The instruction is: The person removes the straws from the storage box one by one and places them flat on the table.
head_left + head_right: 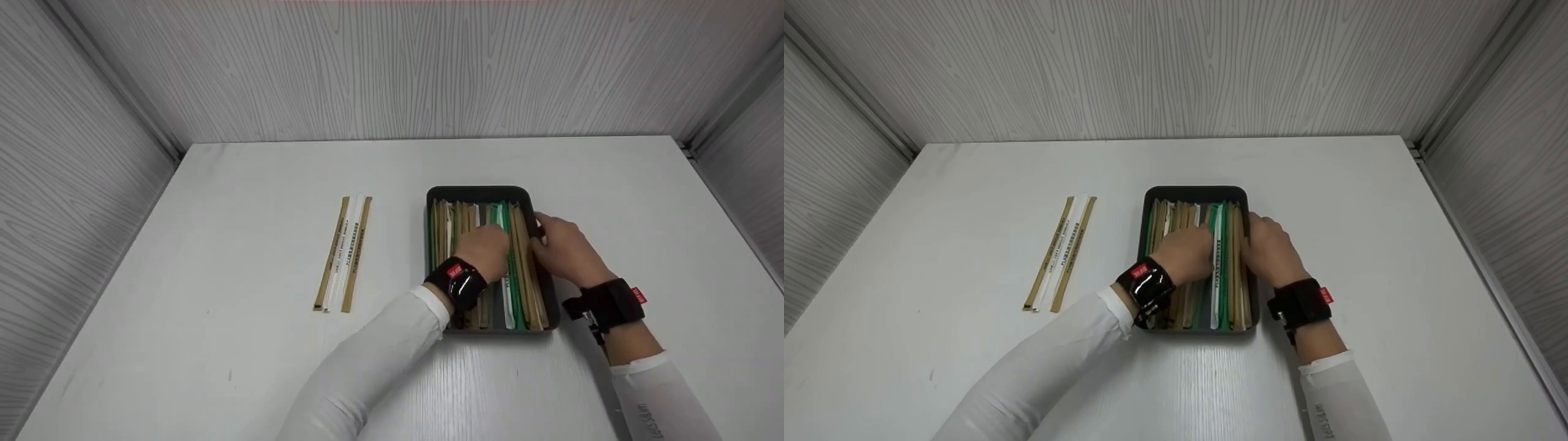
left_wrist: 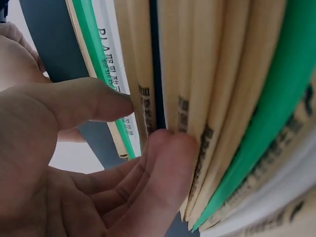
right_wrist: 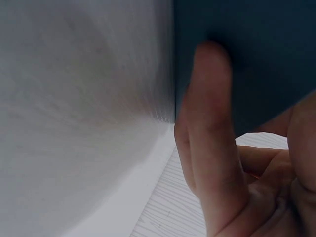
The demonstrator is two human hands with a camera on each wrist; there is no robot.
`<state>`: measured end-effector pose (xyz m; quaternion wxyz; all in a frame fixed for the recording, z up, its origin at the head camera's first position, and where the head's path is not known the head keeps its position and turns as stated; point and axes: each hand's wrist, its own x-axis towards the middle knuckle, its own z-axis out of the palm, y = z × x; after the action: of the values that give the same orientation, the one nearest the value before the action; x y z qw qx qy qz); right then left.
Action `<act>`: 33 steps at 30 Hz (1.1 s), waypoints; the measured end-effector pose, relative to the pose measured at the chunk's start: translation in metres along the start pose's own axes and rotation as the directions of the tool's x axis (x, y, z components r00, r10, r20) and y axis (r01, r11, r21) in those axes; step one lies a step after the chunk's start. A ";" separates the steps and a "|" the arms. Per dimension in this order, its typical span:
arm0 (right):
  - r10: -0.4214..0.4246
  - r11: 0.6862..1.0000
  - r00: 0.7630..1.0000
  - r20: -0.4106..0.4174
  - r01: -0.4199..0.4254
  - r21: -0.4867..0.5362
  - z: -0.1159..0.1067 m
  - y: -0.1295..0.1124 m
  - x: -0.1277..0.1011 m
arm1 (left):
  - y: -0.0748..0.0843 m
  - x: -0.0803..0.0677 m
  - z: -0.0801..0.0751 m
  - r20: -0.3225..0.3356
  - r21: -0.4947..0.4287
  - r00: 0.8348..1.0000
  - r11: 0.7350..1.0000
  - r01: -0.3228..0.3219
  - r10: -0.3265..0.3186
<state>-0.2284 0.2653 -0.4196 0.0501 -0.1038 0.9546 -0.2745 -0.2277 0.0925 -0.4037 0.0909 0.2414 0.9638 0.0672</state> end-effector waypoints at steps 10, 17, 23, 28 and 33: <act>0.032 0.999 0.999 0.010 -0.032 0.010 0.000 -0.001 0.001 | -0.005 0.001 0.001 0.030 -0.105 0.998 0.993 0.059 -0.056; 0.045 0.999 0.999 0.020 -0.045 0.020 0.000 0.001 0.000 | -0.009 0.003 0.002 0.077 -0.116 0.994 0.990 0.084 -0.075; 0.038 0.999 0.999 0.011 -0.038 0.010 0.000 0.000 0.000 | -0.012 0.003 0.003 0.085 -0.121 0.992 0.987 0.102 -0.092; 0.007 1.000 1.000 -0.009 -0.007 -0.006 0.000 -0.001 -0.001 | -0.011 0.002 0.004 0.073 -0.069 0.994 0.994 0.086 -0.081; 0.001 1.000 1.000 -0.018 -0.001 -0.011 0.001 -0.001 -0.001 | -0.011 0.001 0.004 0.056 -0.018 0.996 0.997 0.075 -0.074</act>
<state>-0.2267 0.2644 -0.4194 0.0413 -0.1010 0.9566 -0.2702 -0.2328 0.0839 -0.4099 0.1221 0.2060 0.9686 0.0668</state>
